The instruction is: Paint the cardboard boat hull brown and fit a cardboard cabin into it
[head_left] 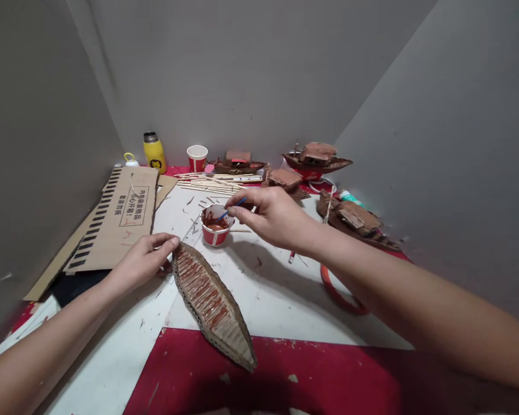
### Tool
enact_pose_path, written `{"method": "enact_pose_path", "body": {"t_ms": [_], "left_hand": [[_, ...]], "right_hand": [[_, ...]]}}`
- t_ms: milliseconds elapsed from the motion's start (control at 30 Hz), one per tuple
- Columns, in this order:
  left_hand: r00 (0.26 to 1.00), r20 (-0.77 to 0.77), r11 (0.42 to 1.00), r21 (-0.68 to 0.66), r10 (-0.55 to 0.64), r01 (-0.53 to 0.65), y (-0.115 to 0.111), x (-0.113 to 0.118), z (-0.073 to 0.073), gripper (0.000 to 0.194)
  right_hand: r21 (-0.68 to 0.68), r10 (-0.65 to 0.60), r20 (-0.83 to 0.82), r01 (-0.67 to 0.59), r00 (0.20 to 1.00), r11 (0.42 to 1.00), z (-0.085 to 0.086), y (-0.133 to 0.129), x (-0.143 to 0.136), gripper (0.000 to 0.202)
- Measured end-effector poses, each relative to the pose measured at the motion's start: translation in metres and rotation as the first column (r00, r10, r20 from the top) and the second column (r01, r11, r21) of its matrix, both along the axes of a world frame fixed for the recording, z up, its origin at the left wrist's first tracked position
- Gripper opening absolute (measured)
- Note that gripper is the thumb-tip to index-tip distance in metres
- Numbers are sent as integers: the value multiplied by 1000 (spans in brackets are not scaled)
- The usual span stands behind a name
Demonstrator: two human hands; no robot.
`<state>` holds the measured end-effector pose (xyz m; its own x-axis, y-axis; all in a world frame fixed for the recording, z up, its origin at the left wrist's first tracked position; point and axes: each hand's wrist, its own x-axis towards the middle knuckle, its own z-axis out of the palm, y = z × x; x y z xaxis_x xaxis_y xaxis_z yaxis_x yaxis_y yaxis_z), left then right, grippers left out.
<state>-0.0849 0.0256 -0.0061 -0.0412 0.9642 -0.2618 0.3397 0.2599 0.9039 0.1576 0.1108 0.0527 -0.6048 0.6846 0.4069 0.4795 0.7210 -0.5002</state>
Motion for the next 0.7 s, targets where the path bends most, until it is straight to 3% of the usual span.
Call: {"method": "enact_pose_path", "body": {"t_ms": [167, 300, 467, 700], "left_hand": [[993, 85, 996, -21, -86, 88, 4, 1, -8, 39], [991, 122, 998, -31, -49, 53, 3, 0, -8, 35], [982, 188, 999, -52, 9, 1, 5, 0, -3, 33], [977, 212, 999, 33, 23, -31, 14, -7, -6, 38]], "right_hand": [[-65, 55, -32, -57, 998, 996, -7, 4, -4, 16], [-39, -20, -182, 13, 983, 999, -7, 2, 6, 13], [-99, -119, -310, 92, 943, 991, -3, -9, 21, 11], [-178, -221, -505, 150, 834, 973, -10, -21, 34, 9]]}}
